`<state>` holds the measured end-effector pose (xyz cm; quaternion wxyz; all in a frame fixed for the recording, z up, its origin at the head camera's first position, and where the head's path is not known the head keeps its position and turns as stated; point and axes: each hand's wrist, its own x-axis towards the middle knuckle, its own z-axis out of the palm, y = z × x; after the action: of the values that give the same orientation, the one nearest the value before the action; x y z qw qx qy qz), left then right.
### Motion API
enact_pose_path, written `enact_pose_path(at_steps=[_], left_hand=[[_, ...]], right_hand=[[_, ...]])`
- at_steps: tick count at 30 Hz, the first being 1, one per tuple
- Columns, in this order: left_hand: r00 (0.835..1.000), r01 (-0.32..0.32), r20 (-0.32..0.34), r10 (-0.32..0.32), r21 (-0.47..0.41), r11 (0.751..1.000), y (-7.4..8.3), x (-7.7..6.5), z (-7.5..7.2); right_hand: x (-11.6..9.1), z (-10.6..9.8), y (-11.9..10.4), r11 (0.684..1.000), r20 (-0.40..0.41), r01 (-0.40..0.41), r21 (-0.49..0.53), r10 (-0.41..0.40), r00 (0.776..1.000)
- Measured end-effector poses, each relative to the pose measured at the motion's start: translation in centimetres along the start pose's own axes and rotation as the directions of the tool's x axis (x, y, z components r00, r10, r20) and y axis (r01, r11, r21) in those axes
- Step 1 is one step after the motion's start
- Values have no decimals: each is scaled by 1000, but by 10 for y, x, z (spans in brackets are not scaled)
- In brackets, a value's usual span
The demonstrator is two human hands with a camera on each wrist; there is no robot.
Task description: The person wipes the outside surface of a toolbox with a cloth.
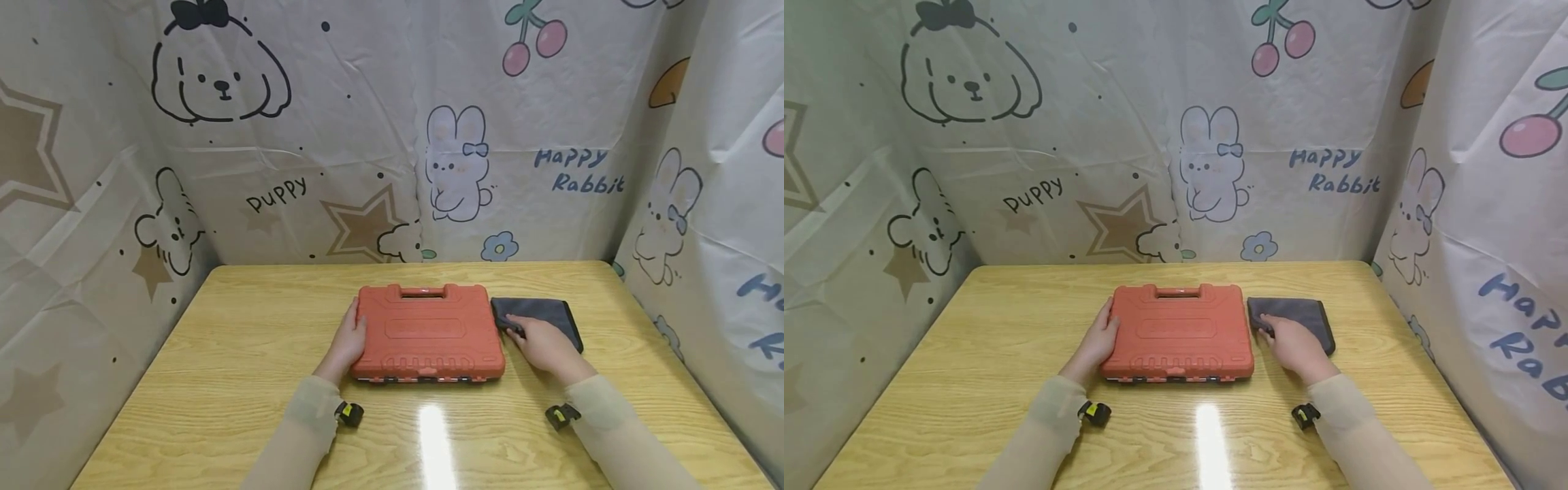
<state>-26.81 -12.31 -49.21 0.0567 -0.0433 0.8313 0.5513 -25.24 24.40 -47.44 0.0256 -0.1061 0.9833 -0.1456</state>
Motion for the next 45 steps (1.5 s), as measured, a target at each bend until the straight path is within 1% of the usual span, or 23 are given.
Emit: enact_pose_path(at_steps=[4, 7, 10, 13, 17, 21, 22, 26, 28, 31, 36, 40, 42, 43, 45], left_hand=[[1000, 16, -11, -16, -26, 1000, 0, 2, 1], [1000, 12, -25, -13, -48, 999, -1, 3, 2], [999, 12, -31, -15, -75, 997, -1, 3, 2], [999, 27, -32, -30, -92, 995, -1, 3, 2], [999, 37, -33, -41, -96, 995, -2, 1, 1], [999, 29, -36, -33, -96, 995, -2, 1, 1], [999, 25, -36, -29, -96, 995, -2, 2, 1], [999, 19, -35, -23, -103, 994, -2, 1, 1], [999, 16, -35, -20, -104, 994, -2, 1, 1], [999, 10, -35, -14, -103, 995, -1, 0, 1], [999, -1, -37, -3, -94, 996, -1, 0, 1], [999, -1, -36, -3, -94, 996, -2, 1, 2], [999, 0, -36, -4, -91, 996, -2, 2, 1], [999, 2, -37, -5, -89, 996, -2, 2, 1], [999, -1, -39, -3, -86, 996, -2, 1, 1]], right_hand=[[0, -3, 4, 998, -2, -34, 51, 34, 999], [-2, -6, 7, 990, -28, -55, 131, 60, 998], [-2, -8, 11, 970, -63, -70, 232, 87, 994], [-2, -12, 12, 940, -91, -82, 332, 119, 989], [-1, -19, 11, 891, -103, -117, 439, 180, 978], [-1, -26, 10, 833, -68, -178, 525, 250, 966], [-1, -28, 9, 813, -51, -194, 549, 264, 963], [-1, -33, 9, 758, 1, -234, 609, 294, 956], [-1, -35, 9, 736, 20, -245, 631, 301, 954], [0, -37, 9, 715, 35, -253, 652, 305, 952], [1, -40, 7, 697, 51, -261, 668, 308, 950], [4, -40, 6, 667, 36, -225, 711, 285, 958], [5, -40, 6, 646, 29, -205, 735, 271, 962], [5, -40, 6, 631, 28, -196, 751, 266, 964], [6, -39, 5, 610, 36, -193, 769, 260, 965]])
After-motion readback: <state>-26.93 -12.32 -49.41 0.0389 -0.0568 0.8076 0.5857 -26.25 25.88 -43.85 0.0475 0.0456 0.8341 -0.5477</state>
